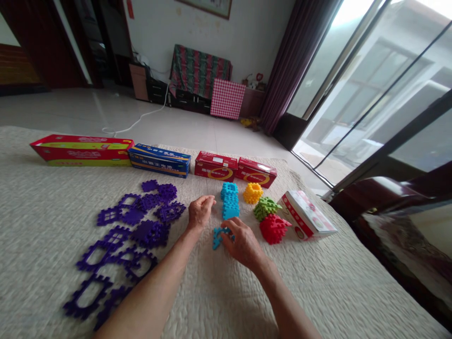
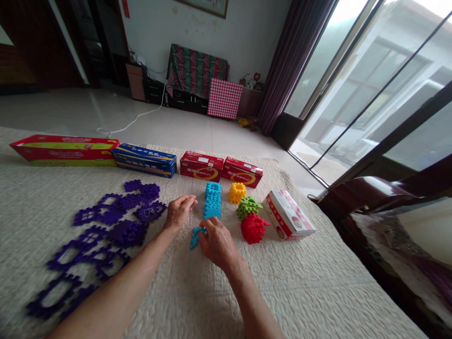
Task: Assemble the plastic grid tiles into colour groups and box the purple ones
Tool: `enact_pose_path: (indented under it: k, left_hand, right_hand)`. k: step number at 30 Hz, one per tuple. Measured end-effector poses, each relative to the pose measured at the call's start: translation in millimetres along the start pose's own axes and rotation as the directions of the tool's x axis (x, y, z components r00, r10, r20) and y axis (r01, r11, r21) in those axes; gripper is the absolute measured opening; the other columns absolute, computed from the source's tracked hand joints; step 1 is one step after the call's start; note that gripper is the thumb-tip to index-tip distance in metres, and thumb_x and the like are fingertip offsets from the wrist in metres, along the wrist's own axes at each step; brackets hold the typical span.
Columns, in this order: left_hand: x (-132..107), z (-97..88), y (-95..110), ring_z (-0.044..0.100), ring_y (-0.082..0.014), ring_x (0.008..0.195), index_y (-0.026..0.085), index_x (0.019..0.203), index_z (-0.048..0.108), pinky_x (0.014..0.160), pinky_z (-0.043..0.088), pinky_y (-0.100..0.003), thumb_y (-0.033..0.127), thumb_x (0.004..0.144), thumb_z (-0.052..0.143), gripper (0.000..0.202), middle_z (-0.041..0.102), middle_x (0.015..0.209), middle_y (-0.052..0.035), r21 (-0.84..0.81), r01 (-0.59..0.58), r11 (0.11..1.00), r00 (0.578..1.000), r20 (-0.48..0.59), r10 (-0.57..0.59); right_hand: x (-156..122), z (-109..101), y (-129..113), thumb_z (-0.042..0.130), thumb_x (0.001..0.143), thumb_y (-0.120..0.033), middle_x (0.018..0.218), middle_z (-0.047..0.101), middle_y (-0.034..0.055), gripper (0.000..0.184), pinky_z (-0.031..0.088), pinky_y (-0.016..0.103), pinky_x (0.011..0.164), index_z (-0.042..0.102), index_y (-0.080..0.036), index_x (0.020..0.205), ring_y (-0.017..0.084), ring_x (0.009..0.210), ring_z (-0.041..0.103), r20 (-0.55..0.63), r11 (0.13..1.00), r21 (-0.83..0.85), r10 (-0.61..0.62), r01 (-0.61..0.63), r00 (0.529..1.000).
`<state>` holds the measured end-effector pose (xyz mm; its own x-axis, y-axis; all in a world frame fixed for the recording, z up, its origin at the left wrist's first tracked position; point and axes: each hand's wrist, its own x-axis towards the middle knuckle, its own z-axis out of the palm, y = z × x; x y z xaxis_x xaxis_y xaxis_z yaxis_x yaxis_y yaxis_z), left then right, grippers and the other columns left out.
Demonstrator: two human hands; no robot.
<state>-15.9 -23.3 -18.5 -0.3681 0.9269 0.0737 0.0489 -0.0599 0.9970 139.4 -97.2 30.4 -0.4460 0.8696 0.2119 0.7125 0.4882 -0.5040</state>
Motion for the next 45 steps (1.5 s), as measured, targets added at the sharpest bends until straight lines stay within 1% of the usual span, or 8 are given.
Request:
enact_pose_path:
  k: [6, 11, 15, 18, 21, 24, 38, 45]
  left_hand:
    - [1, 0.3, 0, 0.065, -0.0191, 0.075, 0.018, 0.079, 0.074, 0.064, 0.047, -0.027, 0.045, 0.076, 0.056, 0.032, 0.074, 0.078, -0.0065, 0.005, -0.005, 1.0, 1.0, -0.002, 0.005]
    - [-1, -0.3, 1, 0.065, -0.0194, 0.075, 0.018, 0.081, 0.074, 0.064, 0.047, -0.027, 0.045, 0.076, 0.055, 0.033, 0.074, 0.081, -0.0068, 0.0, 0.008, 1.0, 1.0, 0.008, -0.008]
    - [-1, -0.6, 1, 0.065, -0.0195, 0.075, 0.017, 0.082, 0.074, 0.065, 0.047, -0.027, 0.045, 0.076, 0.056, 0.034, 0.074, 0.081, -0.007, -0.003, 0.008, 1.0, 1.0, 0.012, -0.008]
    - [-1, -0.5, 1, 0.066, -0.0196, 0.075, 0.017, 0.081, 0.074, 0.066, 0.047, -0.027, 0.045, 0.076, 0.056, 0.033, 0.074, 0.079, -0.0068, 0.002, -0.005, 1.0, 1.0, 0.007, 0.005]
    - [-1, -0.5, 2, 0.066, -0.0199, 0.076, 0.018, 0.082, 0.074, 0.067, 0.048, -0.028, 0.045, 0.075, 0.057, 0.032, 0.074, 0.078, -0.0063, 0.007, -0.013, 1.0, 1.0, 0.004, 0.013]
    - [0, -0.5, 2, 0.067, -0.0201, 0.078, 0.018, 0.083, 0.074, 0.068, 0.048, -0.028, 0.045, 0.075, 0.057, 0.032, 0.074, 0.078, -0.0061, 0.005, -0.014, 1.0, 1.0, 0.004, 0.014]
    - [-1, -0.9, 1, 0.067, -0.0206, 0.079, 0.018, 0.085, 0.073, 0.069, 0.048, -0.028, 0.043, 0.074, 0.058, 0.032, 0.074, 0.079, -0.007, -0.02, -0.006, 1.0, 1.0, 0.021, 0.006]
    - [1, -0.2, -3, 0.067, -0.0202, 0.078, 0.018, 0.085, 0.073, 0.069, 0.048, -0.028, 0.045, 0.075, 0.057, 0.033, 0.074, 0.079, -0.0063, -0.014, -0.018, 1.0, 1.0, 0.022, 0.018]
  right_hand:
    - [0, -7, 4, 0.053, 0.077, -0.007, 0.091, 0.065, 0.005, 0.025, 0.048, 0.027, 0.077, 0.065, -0.019, 0.096, 0.016, 0.084, 0.063, 0.062, 0.997, 0.03, -0.073, 0.071, 0.995]
    - [1, -12, 5, 0.053, 0.073, -0.005, 0.089, 0.068, 0.0028, 0.027, 0.047, 0.026, 0.076, 0.066, -0.019, 0.091, 0.015, 0.082, 0.063, 0.013, 0.992, 0.127, -0.021, 0.019, 1.0]
    - [1, -14, 12, 0.053, 0.073, -0.009, 0.083, 0.069, -0.0003, 0.025, 0.047, 0.023, 0.07, 0.068, -0.02, 0.089, 0.013, 0.075, 0.062, 0.04, 0.964, 0.262, 0.028, -0.037, 0.999]
    - [4, -10, 24, 0.053, 0.074, -0.018, 0.079, 0.067, -0.0003, 0.021, 0.046, 0.021, 0.061, 0.067, -0.018, 0.09, 0.012, 0.068, 0.059, -0.045, 0.921, 0.374, 0.134, -0.107, 0.99]
    - [7, -6, 34, 0.053, 0.074, -0.024, 0.08, 0.066, 0.0019, 0.023, 0.047, 0.022, 0.058, 0.066, -0.017, 0.091, 0.012, 0.067, 0.059, -0.18, 0.894, 0.423, 0.245, -0.15, 0.953]
    - [8, -4, 38, 0.053, 0.073, -0.025, 0.079, 0.067, 0.0029, 0.024, 0.048, 0.023, 0.059, 0.066, -0.017, 0.091, 0.014, 0.068, 0.06, -0.22, 0.902, 0.398, 0.27, -0.167, 0.937]
    - [6, 1, 48, 0.051, 0.074, -0.023, 0.079, 0.069, 0.0028, 0.021, 0.049, 0.024, 0.061, 0.066, -0.018, 0.088, 0.015, 0.067, 0.062, -0.281, 0.958, 0.196, 0.26, -0.21, 0.924]
    - [6, 1, 43, 0.05, 0.075, -0.02, 0.082, 0.067, 0.0041, 0.018, 0.048, 0.028, 0.071, 0.065, -0.019, 0.084, 0.017, 0.076, 0.062, -0.348, 0.98, 0.085, 0.196, -0.178, 0.917]
